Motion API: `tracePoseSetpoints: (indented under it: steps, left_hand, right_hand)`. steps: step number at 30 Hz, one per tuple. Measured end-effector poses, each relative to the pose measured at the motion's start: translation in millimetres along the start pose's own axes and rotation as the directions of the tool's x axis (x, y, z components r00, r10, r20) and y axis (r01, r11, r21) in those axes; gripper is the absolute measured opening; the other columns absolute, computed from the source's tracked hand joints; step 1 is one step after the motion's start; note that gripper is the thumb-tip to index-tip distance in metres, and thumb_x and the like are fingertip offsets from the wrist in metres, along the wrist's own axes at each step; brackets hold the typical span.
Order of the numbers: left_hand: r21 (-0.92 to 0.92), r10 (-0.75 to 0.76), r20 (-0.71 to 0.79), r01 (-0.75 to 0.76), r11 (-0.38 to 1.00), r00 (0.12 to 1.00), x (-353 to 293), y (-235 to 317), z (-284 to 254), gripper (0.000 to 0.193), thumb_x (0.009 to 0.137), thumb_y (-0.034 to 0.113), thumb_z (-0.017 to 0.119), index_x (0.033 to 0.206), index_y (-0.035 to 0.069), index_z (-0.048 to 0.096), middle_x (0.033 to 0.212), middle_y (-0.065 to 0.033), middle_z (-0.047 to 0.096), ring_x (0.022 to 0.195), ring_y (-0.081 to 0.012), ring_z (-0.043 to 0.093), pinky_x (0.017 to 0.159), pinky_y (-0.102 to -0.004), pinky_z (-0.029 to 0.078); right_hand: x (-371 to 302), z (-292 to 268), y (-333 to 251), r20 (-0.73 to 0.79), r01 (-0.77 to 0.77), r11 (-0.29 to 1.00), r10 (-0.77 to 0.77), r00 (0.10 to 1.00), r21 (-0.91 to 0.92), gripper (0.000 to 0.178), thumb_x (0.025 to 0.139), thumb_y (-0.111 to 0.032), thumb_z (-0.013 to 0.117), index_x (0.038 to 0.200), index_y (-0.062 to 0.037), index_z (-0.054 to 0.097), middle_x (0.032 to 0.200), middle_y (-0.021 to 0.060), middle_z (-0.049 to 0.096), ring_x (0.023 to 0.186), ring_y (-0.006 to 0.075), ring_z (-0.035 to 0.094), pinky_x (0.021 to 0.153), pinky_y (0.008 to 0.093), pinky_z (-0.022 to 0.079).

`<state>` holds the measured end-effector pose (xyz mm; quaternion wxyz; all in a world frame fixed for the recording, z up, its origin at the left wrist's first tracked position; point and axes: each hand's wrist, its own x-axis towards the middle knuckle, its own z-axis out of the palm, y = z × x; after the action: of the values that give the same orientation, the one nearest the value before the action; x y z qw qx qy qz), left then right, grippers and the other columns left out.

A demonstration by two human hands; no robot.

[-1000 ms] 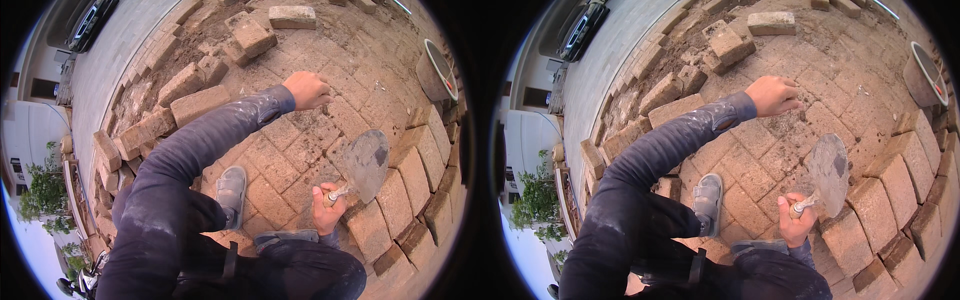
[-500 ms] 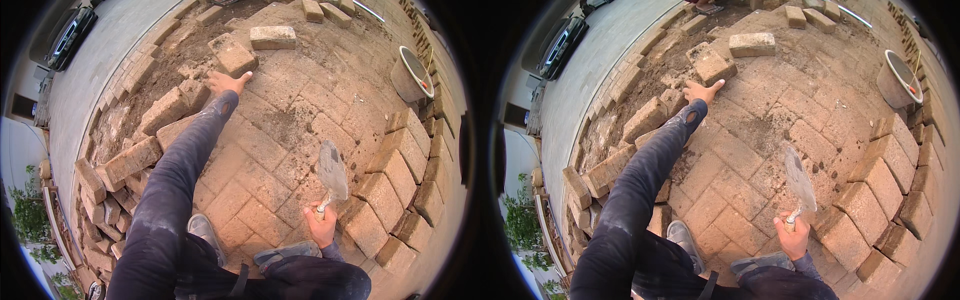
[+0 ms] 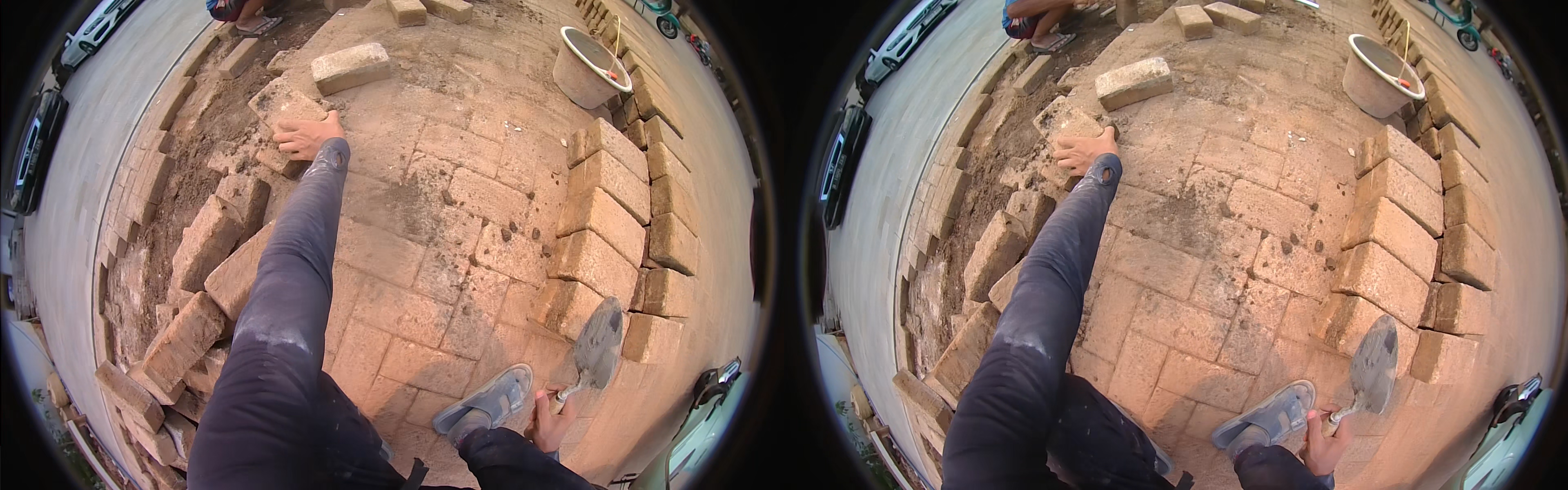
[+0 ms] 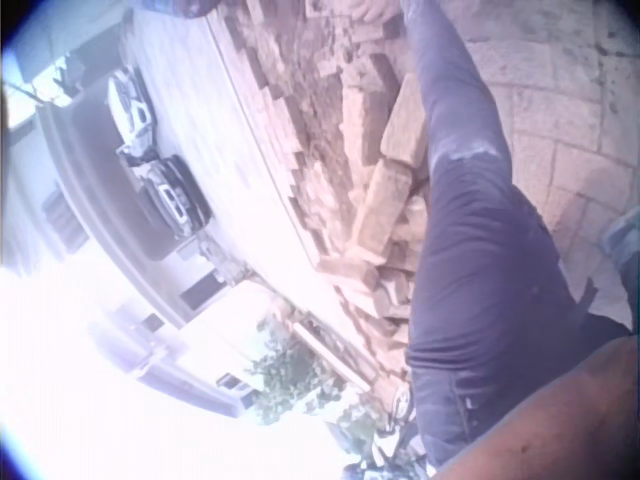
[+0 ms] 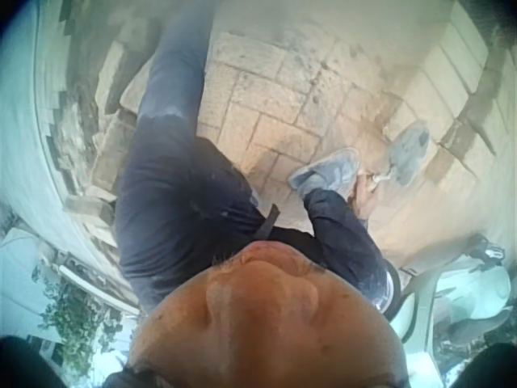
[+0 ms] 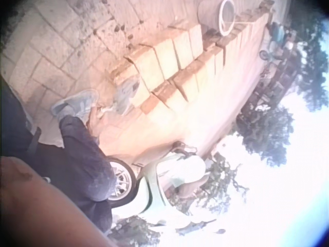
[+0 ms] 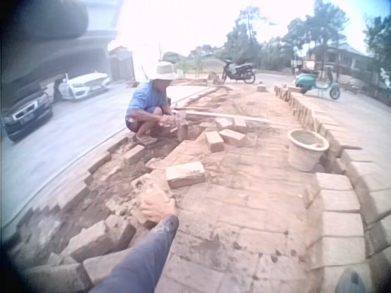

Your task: The person uses a trowel to apply mortar to the sides of rectangular pavers and places them into a curved pattern on the ground. The person repeatedly picks up pavers, applies mortar, and sets them in place while working alongside another person.

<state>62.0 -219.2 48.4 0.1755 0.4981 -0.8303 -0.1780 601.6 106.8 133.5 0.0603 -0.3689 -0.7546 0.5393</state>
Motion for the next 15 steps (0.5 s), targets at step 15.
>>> tracePoseSetpoints:
  steps: [15]
  left_hand:
    - [-0.127, 0.826, 0.279, -0.834, 0.537, 0.489, 53.0, -121.7, -129.8, 0.085, 0.062, 0.043, 0.083, 0.135, 0.013, 0.052, 0.125, -0.0243, 0.050, 0.115, -0.0398, 0.045, 0.099, -0.0501, 0.041]
  right_hand:
    - [26.9, 63.5, -26.5, 0.305, 0.018, 0.997, -0.041, 0.951, 0.077, 0.019, 0.090, -0.005, 0.072, 0.105, -0.0010, 0.062, 0.067, -0.0042, 0.051, 0.054, 0.0040, 0.046, 0.048, 0.0229, 0.034]
